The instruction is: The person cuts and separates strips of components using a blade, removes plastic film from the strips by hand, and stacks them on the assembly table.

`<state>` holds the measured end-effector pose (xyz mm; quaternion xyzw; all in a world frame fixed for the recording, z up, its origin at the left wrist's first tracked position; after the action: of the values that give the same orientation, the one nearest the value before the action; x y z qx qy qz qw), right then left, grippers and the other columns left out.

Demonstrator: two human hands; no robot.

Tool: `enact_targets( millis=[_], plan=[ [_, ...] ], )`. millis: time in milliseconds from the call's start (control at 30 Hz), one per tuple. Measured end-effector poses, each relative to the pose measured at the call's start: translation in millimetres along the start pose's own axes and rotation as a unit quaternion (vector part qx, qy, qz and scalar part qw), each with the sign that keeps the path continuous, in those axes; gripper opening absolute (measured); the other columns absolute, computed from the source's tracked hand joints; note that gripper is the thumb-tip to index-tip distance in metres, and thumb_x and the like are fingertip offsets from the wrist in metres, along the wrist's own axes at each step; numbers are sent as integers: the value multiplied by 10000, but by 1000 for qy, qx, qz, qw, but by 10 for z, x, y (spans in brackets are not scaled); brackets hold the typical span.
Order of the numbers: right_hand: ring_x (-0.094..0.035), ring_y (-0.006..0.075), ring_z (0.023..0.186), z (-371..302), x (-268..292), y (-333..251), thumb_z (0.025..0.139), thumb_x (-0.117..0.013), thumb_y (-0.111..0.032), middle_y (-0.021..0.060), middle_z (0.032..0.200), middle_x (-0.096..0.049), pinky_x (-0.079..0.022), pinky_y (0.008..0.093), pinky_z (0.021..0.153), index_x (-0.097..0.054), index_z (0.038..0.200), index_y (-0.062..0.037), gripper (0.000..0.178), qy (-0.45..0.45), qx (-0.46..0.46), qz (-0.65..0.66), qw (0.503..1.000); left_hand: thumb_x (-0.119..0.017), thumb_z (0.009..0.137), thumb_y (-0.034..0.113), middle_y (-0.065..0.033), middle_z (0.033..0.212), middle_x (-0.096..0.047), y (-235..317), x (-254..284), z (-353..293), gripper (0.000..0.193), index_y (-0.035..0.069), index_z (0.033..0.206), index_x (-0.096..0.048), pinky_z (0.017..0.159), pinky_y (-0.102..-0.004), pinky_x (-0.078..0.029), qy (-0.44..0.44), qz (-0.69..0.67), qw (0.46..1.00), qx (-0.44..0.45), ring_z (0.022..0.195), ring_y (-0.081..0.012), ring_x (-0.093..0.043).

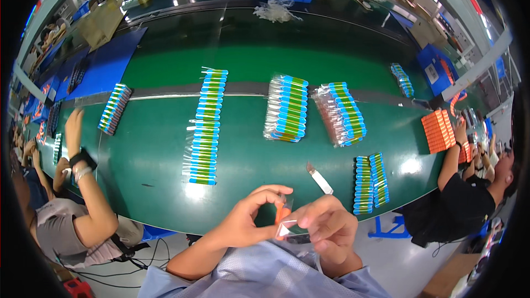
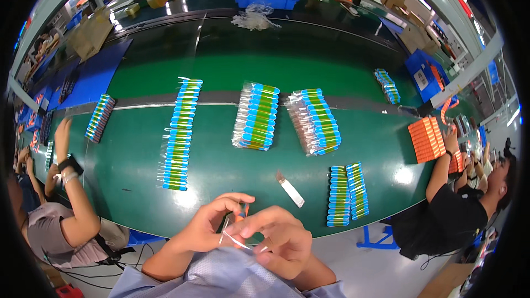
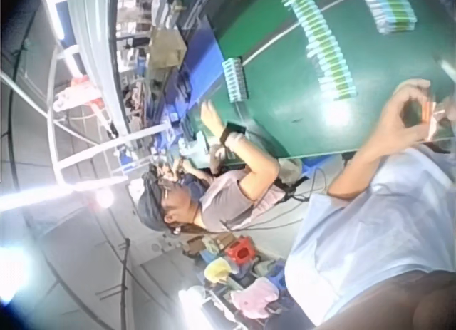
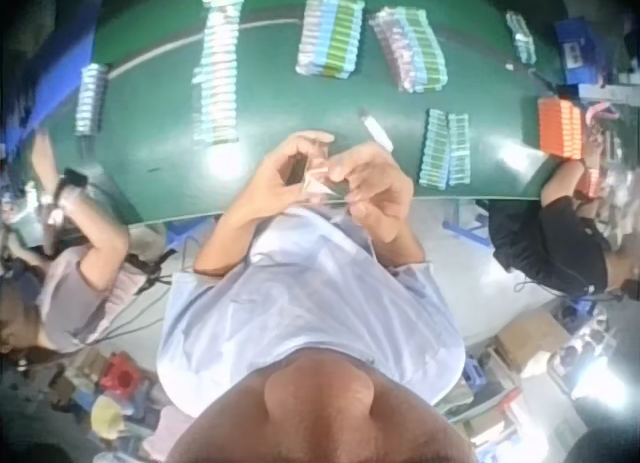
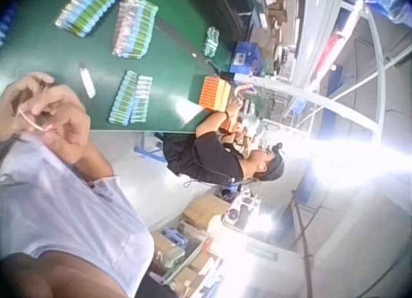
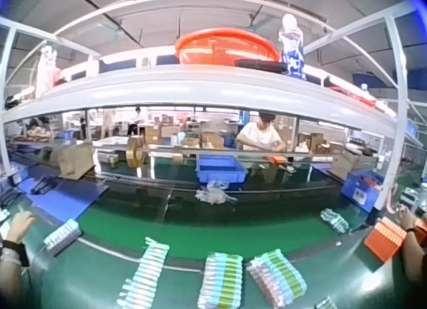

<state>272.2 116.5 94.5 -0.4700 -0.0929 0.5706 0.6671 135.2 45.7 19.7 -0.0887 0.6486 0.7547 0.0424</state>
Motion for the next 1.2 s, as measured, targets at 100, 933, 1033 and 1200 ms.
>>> enact_targets(
  millis=[100, 933, 1033, 1200],
  plan=[
    [-658, 486, 1116, -35, 1, -31, 921, -607, -22, 257, 1168, -563, -578, 566, 942, -595, 952, 28, 60, 16, 27, 11, 999, -837, 784, 4, -213, 1423, -527, 80, 87, 19, 313, 78, 972, -598, 1087, -442, -404, 78, -25, 997, -15, 1206, -215, -586],
    [-517, 74, 641, -71, 86, 261, 741, -844, 71, 15, 750, -558, -422, 220, 572, -503, 1091, -68, 508, 66, -204, -182, 960, -729, 586, 65, -104, 1396, -637, 616, 248, -221, 264, 114, 541, -473, 1121, -550, -274, 139, 487, 843, -179, 1393, -368, -472],
    [-524, 81, 645, -28, 18, 334, 763, -851, -17, 5, 745, -562, -424, 255, 556, -575, 1204, -48, 522, 20, -278, -285, 917, -721, 600, 60, -104, 1380, -650, 619, 212, -207, 287, 116, 547, -445, 1138, -551, -265, 131, 476, 849, -187, 1374, -367, -499],
    [-553, 156, 604, 73, -49, 348, 768, -825, -79, 44, 750, -581, -435, 291, 544, -707, 932, -28, 209, -10, -213, -452, 866, -765, 690, 45, -160, 1355, -657, 518, 170, -257, 277, 114, 660, -499, 1129, -550, -312, 156, 470, 840, -222, 1362, -363, -514]
  ],
)
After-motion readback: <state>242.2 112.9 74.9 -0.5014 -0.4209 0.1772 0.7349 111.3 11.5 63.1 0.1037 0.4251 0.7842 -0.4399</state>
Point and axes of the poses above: each hand's wrist, its own z-axis towards the middle knuckle, its own x-axis out of the back of the hand, y = z × x, the point moved 6 cm from there along z, towards the middle knuckle
